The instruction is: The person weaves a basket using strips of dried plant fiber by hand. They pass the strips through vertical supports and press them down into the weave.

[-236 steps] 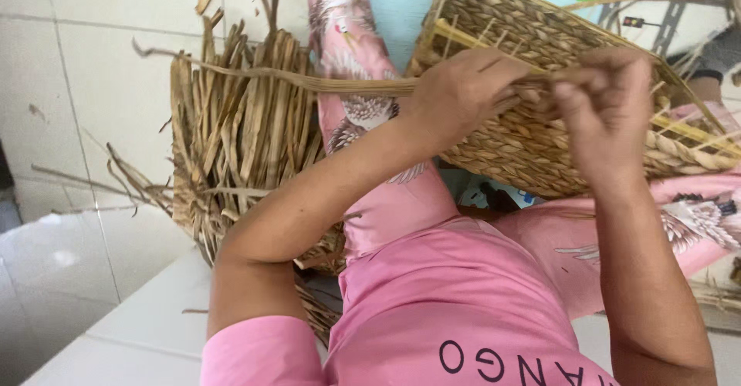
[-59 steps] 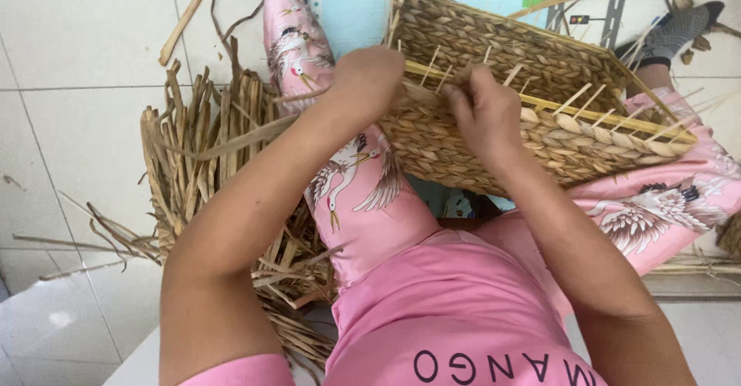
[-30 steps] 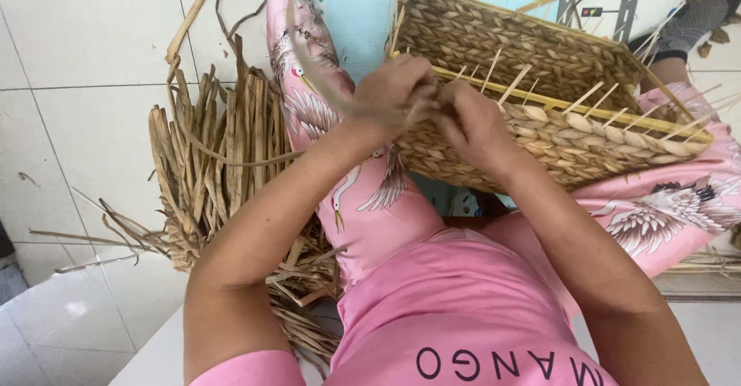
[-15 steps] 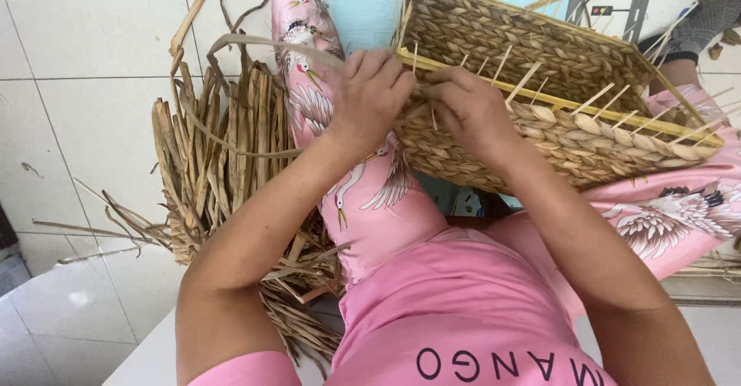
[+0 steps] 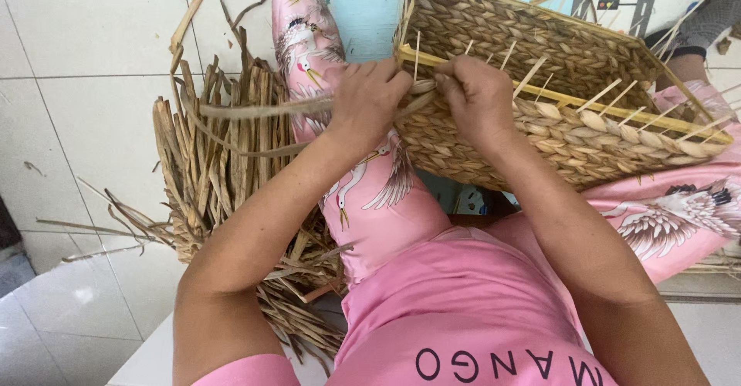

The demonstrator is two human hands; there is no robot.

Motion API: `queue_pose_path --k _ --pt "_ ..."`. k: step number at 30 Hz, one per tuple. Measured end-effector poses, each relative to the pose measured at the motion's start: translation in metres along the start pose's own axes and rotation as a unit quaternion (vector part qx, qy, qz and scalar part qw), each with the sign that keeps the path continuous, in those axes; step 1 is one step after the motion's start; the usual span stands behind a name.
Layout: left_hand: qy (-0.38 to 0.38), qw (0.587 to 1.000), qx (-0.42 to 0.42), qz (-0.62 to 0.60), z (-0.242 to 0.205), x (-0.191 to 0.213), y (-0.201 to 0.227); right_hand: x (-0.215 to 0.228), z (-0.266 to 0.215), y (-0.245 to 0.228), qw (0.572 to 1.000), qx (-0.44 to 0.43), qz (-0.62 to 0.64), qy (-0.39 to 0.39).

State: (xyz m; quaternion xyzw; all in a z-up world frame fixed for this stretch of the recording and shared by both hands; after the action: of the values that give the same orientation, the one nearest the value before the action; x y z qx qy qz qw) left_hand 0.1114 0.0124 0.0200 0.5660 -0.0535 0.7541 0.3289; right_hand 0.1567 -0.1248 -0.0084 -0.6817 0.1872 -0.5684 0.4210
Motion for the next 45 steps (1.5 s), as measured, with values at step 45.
queue_pose_path --k 45 --pt "-0.114 0.971 0.179 -0.105 -0.011 -0.026 -0.021 -0.017 -0.01 0.004 1.0 0.007 0.022 -0.003"
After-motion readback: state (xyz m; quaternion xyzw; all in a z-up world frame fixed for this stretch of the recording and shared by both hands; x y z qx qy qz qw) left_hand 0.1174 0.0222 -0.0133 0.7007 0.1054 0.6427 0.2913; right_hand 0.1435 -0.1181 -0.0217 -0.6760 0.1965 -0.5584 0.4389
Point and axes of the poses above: each hand's wrist, its own z-axis towards the middle knuckle, its own x-axis out of the back of the hand, y = z × x, the point moved 9 cm from there along z, towards the middle knuckle, and after that the axes turned 12 degrees about -x, right-handed, at the moved point
